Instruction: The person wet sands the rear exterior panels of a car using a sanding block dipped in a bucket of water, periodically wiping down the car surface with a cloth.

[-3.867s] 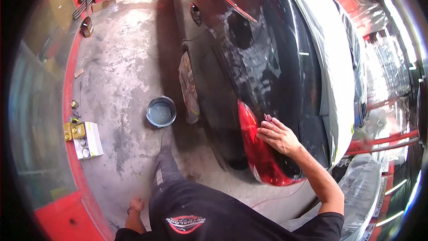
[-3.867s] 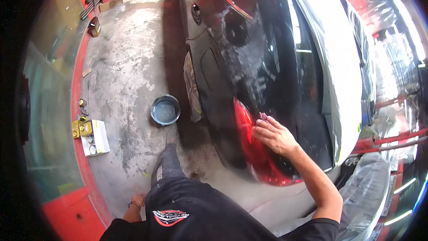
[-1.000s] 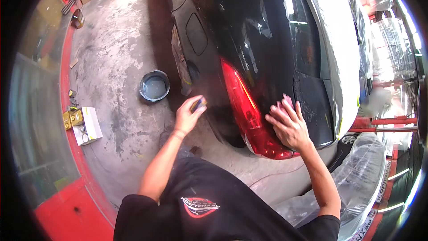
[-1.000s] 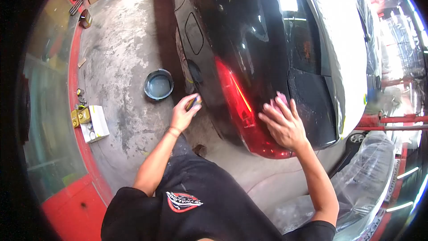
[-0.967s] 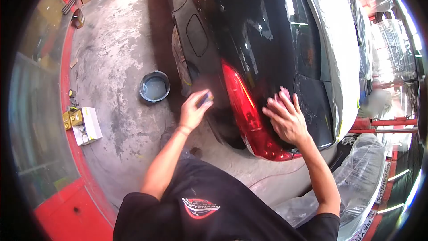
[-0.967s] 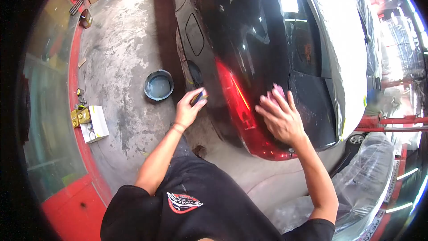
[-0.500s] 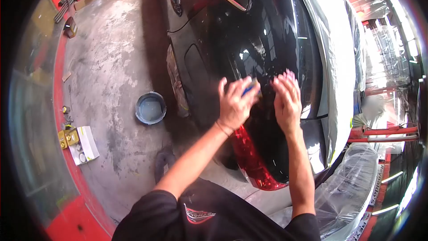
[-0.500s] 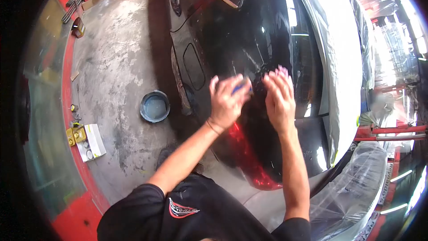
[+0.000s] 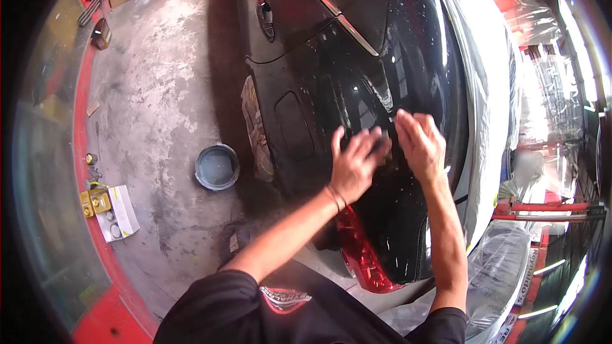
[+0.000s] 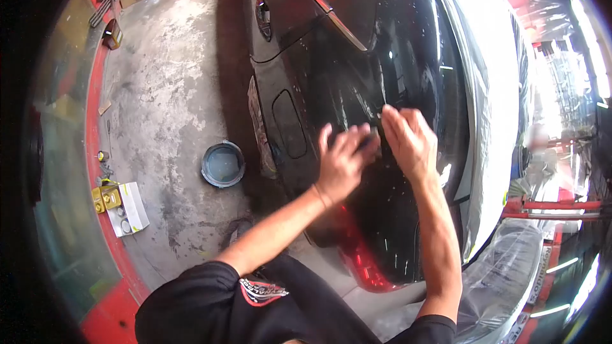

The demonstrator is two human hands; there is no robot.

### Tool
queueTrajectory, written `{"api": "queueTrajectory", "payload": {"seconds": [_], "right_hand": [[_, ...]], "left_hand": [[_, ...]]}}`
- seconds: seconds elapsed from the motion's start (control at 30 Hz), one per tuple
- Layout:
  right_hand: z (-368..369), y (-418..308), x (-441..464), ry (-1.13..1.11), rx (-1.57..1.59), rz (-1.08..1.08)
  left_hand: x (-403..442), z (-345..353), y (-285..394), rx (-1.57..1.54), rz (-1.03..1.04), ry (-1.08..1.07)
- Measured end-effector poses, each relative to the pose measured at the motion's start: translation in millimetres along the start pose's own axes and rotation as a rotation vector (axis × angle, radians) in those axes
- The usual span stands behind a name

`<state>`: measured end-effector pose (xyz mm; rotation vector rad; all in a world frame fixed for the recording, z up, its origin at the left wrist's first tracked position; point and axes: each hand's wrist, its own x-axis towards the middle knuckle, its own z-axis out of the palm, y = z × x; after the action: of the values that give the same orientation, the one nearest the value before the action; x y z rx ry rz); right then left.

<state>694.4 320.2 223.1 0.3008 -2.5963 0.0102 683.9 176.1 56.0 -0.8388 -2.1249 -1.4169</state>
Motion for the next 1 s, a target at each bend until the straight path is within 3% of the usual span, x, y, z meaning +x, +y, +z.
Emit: {"api": "queueTrajectory", "payload": {"seconds": [0.17, 0.23, 0.37, 0.6, 0.77, 1.0], "right_hand": [[6, 21, 44, -0.089, -0.141, -0.041], [-1, 11, 34, -0.111, -0.166, -0.089], [-8, 24, 30, -0.243, -0.088, -0.121], [-9, 38, 25, -0.218, -0.104, -0.179], [-10, 36, 24, -0.176, -0.111, -0.170], [-15, 25, 28, -0.137, -0.106, -0.165]], "left_hand": [[179, 20, -117, 0.116, -0.196, 0.255], [197, 21, -131, 0.108, -0.279, 0.200], [121, 30, -102, 0.165, -0.236, 0.194], [202, 26, -171, 0.136, -0.179, 0.215], [144, 17, -146, 0.097, -0.204, 0.132], [222, 12, -172, 0.139, -0.269, 0.107]]}}
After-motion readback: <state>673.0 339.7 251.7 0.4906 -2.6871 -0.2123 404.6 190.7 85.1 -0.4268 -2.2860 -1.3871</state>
